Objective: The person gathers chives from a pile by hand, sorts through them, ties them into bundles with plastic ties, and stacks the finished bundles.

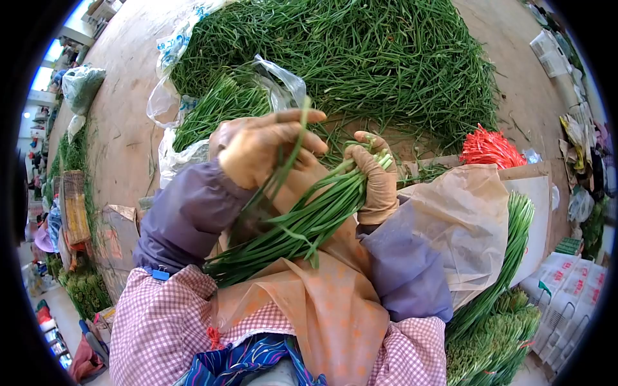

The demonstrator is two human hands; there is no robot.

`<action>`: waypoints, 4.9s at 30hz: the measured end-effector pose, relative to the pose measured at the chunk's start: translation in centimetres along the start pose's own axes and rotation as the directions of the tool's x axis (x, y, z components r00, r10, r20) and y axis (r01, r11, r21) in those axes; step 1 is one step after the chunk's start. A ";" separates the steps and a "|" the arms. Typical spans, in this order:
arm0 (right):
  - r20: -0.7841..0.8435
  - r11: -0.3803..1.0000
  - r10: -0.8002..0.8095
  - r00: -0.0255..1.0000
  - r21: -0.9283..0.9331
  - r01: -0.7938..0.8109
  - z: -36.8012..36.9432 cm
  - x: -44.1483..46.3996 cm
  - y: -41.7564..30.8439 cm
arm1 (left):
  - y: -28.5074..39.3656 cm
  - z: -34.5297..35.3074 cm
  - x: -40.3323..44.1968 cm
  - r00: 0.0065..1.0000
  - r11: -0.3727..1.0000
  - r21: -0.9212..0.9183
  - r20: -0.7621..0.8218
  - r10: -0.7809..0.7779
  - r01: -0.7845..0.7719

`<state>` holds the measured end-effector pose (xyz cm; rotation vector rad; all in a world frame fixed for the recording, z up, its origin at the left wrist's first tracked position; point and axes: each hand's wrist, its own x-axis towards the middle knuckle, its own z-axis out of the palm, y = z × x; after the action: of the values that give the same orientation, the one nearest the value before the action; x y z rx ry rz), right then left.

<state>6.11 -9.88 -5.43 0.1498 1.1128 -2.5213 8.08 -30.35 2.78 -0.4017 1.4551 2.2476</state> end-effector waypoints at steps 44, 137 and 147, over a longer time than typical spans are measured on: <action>0.139 0.575 -0.144 0.980 -0.794 0.197 -6.9 7.4 -12.8 | -7.5 1.9 -2.7 0.877 0.950 0.027 0.376 -0.298 0.311; 0.275 0.840 0.527 0.804 -0.310 -0.445 0.7 -1.3 -4.9 | -2.5 6.4 6.4 0.893 0.834 -0.436 0.132 0.430 -0.338; -0.020 0.899 0.320 0.947 -0.310 -0.310 0.1 -4.3 -5.5 | -3.3 6.8 8.5 0.640 0.654 0.319 -0.165 0.751 -0.686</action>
<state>7.96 -5.27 -0.49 0.1870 1.3356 -2.0314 2.33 -21.30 -0.92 -0.0399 2.3408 2.6311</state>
